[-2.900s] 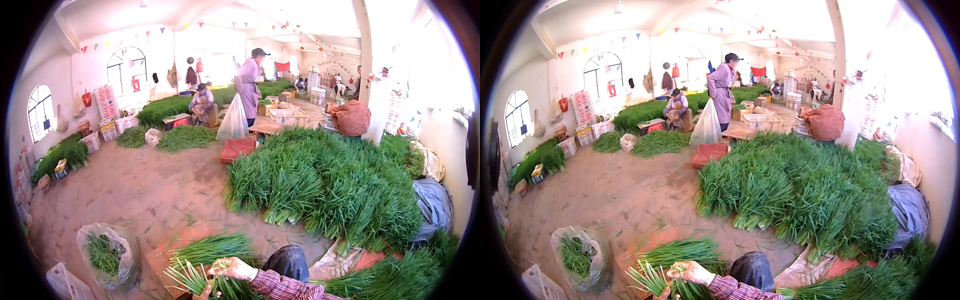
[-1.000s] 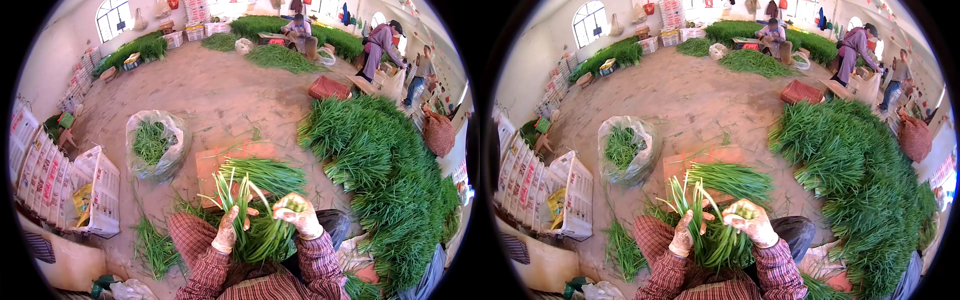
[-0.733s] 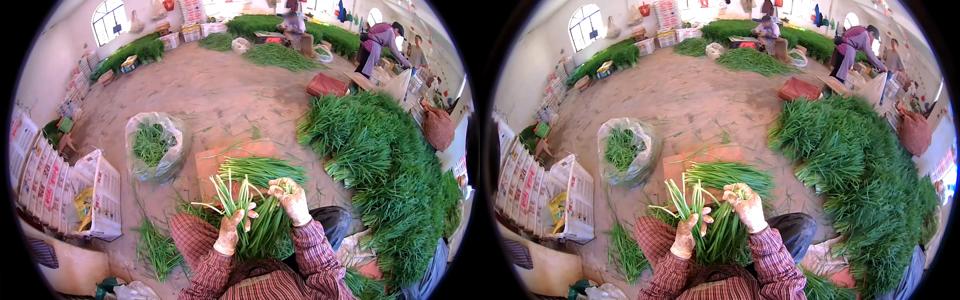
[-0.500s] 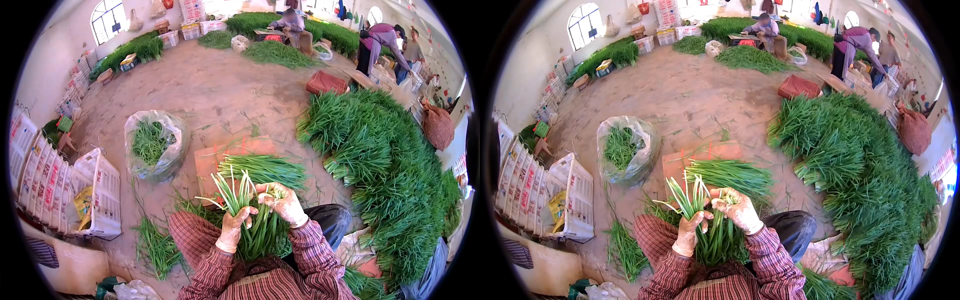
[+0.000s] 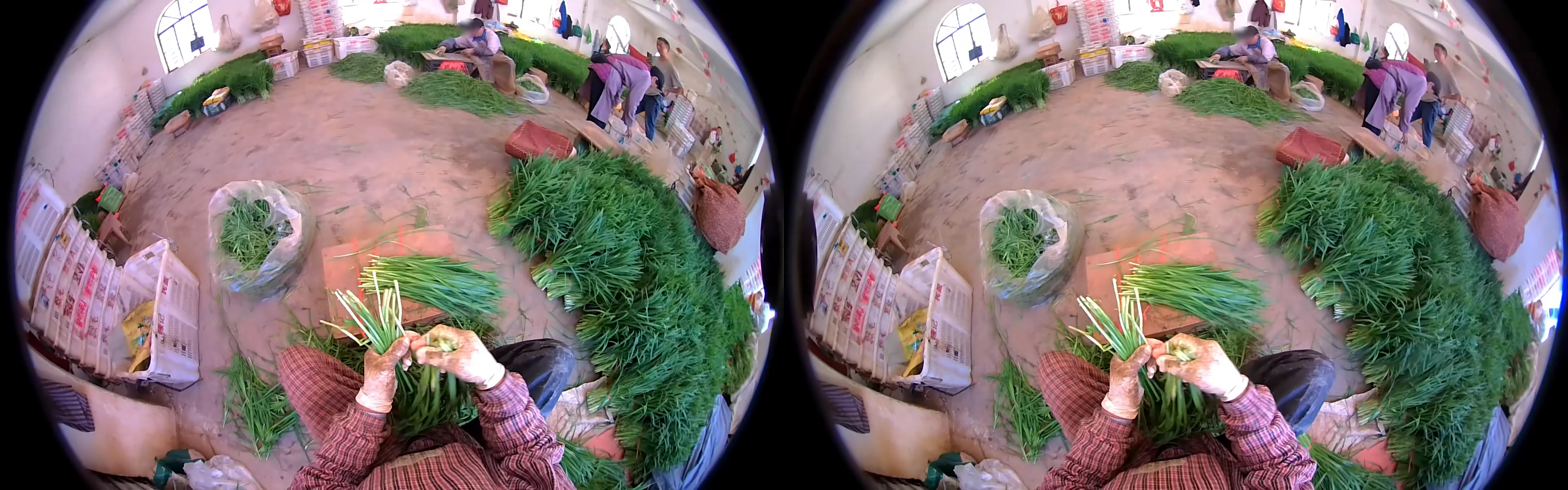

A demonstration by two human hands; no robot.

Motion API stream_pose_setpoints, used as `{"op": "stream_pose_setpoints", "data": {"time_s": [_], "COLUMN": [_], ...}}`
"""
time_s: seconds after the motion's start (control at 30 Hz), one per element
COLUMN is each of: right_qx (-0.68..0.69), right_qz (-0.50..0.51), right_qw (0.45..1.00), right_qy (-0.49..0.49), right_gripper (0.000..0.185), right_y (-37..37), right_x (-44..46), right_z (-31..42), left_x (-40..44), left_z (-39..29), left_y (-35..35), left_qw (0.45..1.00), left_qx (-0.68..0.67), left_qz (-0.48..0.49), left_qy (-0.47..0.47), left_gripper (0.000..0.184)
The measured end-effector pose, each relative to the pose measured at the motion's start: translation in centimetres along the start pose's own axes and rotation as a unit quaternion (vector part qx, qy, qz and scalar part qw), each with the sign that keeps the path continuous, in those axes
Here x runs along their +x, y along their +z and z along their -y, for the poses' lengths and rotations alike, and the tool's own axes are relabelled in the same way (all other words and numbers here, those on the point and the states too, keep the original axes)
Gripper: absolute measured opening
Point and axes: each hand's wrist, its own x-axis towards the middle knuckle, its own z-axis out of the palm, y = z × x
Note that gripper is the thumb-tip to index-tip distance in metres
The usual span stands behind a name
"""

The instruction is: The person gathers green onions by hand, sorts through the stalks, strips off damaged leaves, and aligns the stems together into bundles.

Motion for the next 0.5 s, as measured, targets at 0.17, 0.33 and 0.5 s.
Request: {"op": "stream_pose_setpoints", "data": {"time_s": [0.17,0.33,0.5], "right_qx": [0.051,0.03,0.066], "right_qz": [0.034,-0.055,-0.03], "right_qw": [0.998,0.998,0.997], "right_qy": [0.028,0.003,-0.016], "right_gripper": [0.026,0.048,0.047], "right_y": [-2.0,-2.4,-1.5], "right_x": [-2.2,0.4,1.3], "right_z": [4.5,4.5,4.4], "left_x": [0.7,-0.4,-0.7], "left_z": [-0.8,-1.1,-0.5], "left_y": [-1.0,-0.4,-0.5], "left_qw": [0.996,0.994,0.985], "left_qx": [-0.08,-0.01,0.049], "left_qz": [-0.019,0.102,0.153], "left_qy": [0.024,-0.023,-0.056], "left_gripper": [0.024,0.022,0.023]}}
